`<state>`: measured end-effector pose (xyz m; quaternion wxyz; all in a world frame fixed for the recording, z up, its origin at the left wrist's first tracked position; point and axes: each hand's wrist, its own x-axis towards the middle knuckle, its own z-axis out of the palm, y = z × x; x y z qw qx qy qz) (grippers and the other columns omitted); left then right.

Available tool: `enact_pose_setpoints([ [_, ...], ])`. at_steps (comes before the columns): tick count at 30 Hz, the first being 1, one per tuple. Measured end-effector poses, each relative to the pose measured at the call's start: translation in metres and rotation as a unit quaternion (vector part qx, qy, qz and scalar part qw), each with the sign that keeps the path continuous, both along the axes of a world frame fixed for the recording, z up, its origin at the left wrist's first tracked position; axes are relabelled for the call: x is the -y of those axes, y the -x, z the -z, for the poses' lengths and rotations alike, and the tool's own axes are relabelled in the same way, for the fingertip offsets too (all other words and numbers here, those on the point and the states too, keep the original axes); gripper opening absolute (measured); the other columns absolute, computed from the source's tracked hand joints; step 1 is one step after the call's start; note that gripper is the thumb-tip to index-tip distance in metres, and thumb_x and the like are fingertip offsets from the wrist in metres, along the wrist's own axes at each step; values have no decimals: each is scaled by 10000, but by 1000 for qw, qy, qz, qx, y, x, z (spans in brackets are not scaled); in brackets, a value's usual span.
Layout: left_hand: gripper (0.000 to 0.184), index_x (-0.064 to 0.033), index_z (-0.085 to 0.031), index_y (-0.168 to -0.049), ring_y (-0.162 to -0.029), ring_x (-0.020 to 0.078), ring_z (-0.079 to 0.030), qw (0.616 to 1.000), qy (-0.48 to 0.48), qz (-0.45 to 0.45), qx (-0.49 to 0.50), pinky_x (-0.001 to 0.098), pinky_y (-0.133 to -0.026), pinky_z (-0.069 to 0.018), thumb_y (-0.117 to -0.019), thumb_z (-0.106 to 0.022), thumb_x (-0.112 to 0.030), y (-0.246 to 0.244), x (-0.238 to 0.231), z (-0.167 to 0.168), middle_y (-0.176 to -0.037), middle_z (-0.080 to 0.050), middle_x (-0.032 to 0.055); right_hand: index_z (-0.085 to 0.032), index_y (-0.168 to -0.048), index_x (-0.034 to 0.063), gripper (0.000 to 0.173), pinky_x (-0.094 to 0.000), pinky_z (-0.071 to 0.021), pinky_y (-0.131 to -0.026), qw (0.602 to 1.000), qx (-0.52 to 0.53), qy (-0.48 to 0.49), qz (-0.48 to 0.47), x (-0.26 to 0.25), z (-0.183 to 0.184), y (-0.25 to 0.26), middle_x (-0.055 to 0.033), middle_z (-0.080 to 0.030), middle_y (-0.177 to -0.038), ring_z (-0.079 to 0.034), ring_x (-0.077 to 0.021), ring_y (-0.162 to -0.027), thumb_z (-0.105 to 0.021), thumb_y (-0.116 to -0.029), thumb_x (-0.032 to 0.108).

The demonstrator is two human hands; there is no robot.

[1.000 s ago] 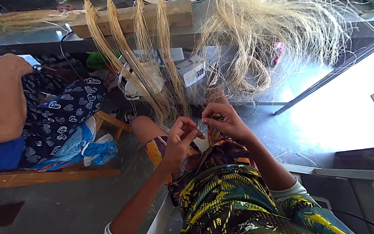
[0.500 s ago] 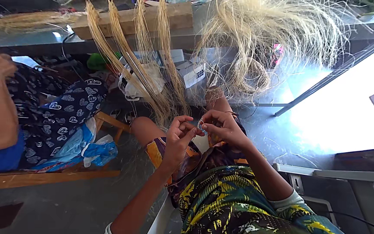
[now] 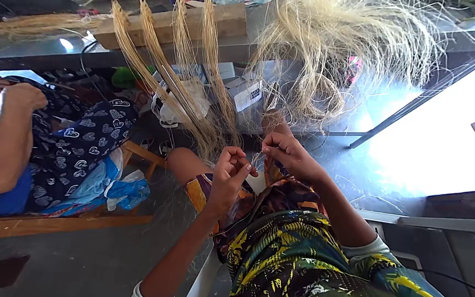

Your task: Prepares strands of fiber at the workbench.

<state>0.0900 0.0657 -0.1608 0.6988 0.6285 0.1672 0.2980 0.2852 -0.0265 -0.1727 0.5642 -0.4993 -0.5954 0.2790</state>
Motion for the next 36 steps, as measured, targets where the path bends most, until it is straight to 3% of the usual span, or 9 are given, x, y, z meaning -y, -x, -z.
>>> enact_pose_setpoints([
  [8, 270, -117, -496, -1111, -802, 123, -709, 1000, -3, 7, 3, 316, -798, -615, -944, -517, 94, 1, -1, 0, -865, -669, -12, -600, -981, 22, 125, -181, -502, -643, 998, 62, -6, -9, 2, -12, -8, -23, -579, -812, -566, -48, -701, -524, -1046, 96],
  [22, 249, -89, -506, -1136, -804, 140, -716, 1000, 12, -2, -14, 327, -796, -618, -953, -515, 81, 1, -1, -1, -864, -681, 6, -603, -1008, 9, 115, -211, -540, -692, 1000, 4, -14, -11, 0, -4, -3, -32, -614, -823, -612, -65, -739, -513, -1040, 74],
  [27, 290, -45, -540, -1232, -860, 139, -702, 998, -26, 44, -21, 323, -843, -580, -973, -410, -57, 3, -12, 6, -891, -704, 16, -606, -1013, 1, 59, -262, -597, -760, 999, -26, -11, -42, 0, -2, -4, -74, -697, -910, -689, -119, -824, -554, -1012, 28],
  [31, 342, -36, -588, -1254, -1003, 121, -674, 993, -75, 57, -67, 337, -958, -537, -1014, -381, -164, 3, -19, -2, -1040, -705, 22, -607, -1004, -2, 43, -212, -567, -704, 998, -1, 1, -60, 1, -6, -4, -51, -663, -852, -649, -67, -754, -568, -996, 16],
  [34, 210, -24, -586, -1200, -917, 111, -694, 988, -86, 82, -96, 298, -883, -571, -1045, -473, -109, -3, -13, -15, -958, -703, 20, -593, -1030, 0, 54, -189, -520, -669, 996, 50, 21, -71, 0, -11, -3, -36, -600, -829, -585, -44, -714, -558, -1013, 38],
  [36, 92, -46, -600, -1087, -793, 74, -671, 988, -92, 57, -109, 240, -776, -574, -1032, -528, -58, -5, -9, -14, -855, -665, -9, -584, -1025, 6, 61, -177, -493, -641, 994, 67, 33, -75, -2, -13, -1, -25, -576, -798, -557, -35, -684, -557, -1030, 61],
])
